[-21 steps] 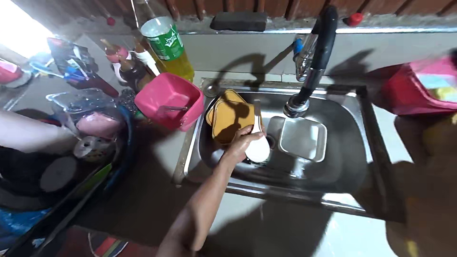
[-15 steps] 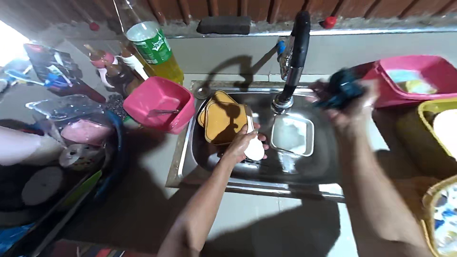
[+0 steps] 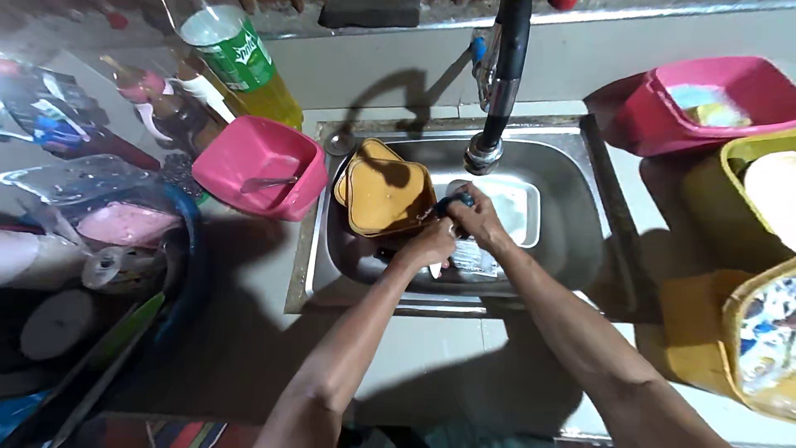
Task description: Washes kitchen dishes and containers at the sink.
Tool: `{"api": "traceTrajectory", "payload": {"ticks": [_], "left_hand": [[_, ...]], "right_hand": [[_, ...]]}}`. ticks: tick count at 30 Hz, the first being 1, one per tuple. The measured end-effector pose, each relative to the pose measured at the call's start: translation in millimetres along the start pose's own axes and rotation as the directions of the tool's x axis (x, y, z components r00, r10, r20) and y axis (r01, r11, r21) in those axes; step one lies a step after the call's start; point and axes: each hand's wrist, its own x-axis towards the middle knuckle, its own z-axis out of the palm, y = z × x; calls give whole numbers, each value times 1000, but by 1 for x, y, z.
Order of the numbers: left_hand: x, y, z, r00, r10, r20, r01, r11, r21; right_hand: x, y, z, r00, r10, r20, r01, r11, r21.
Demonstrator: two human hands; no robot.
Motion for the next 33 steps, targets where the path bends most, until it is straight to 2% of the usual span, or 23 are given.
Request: {"api": "traceTrajectory", "payload": {"ticks": [2, 3, 5, 7, 10, 12, 15, 17, 19, 21, 24, 26, 28, 30, 33], "left_hand": [[3, 1, 8, 999, 36, -39, -37, 999, -19], [5, 0, 11, 997, 56, -56, -63, 989, -133], [5, -3, 10, 997, 25, -70, -49, 932, -358], [2, -3, 5, 999, 9, -49, -28, 913, -407], [-3, -2, 0, 986, 94, -139, -132, 946, -295], [-5, 0, -5, 958, 140, -249, -164, 983, -80], [-10, 8, 2, 881, 165, -442, -43, 961, 273], [-12, 9, 5, 841, 201, -502, 3, 927, 376], [-14, 3, 10, 821, 236, -520, -3, 912, 410], [-18, 2, 13, 811, 240, -534, 0, 912, 411], [-21, 5, 8, 783, 271, -560, -5, 903, 430], [-22, 2, 7, 769, 298, -566, -29, 900, 435], [-23, -4, 10, 751, 319, -578, -52, 901, 431], [-24, -2, 9, 757, 300, -581, -35, 906, 423], [-23, -4, 6, 720, 336, -607, -59, 902, 429]], "right_hand": [[15, 1, -6, 983, 40, -177, -17, 992, 128], [20, -2, -9, 972, 43, -232, 6, 978, 209], [24, -9, -11, 968, 37, -249, 59, 929, 365], [25, -11, -11, 971, 26, -239, 96, 870, 485], [25, -2, -10, 962, 10, -273, 152, 811, 565], [18, 5, -6, 969, -5, -247, 140, 833, 535], [-11, 2, 21, 990, -31, -140, 82, 922, 379], [-16, -4, 30, 994, -33, -104, 67, 940, 334], [-1, -1, 20, 987, -94, -128, 133, 928, 347], [10, -4, 15, 977, -76, -197, 163, 864, 476], [-17, -17, 33, 984, -54, -167, 116, 915, 386], [-17, -16, 30, 986, -83, -147, 134, 917, 375], [3, -11, 18, 974, -130, -183, 203, 855, 476], [6, -14, 18, 972, -108, -207, 207, 806, 554], [-26, -20, 32, 991, -91, -98, 122, 909, 400]]}}
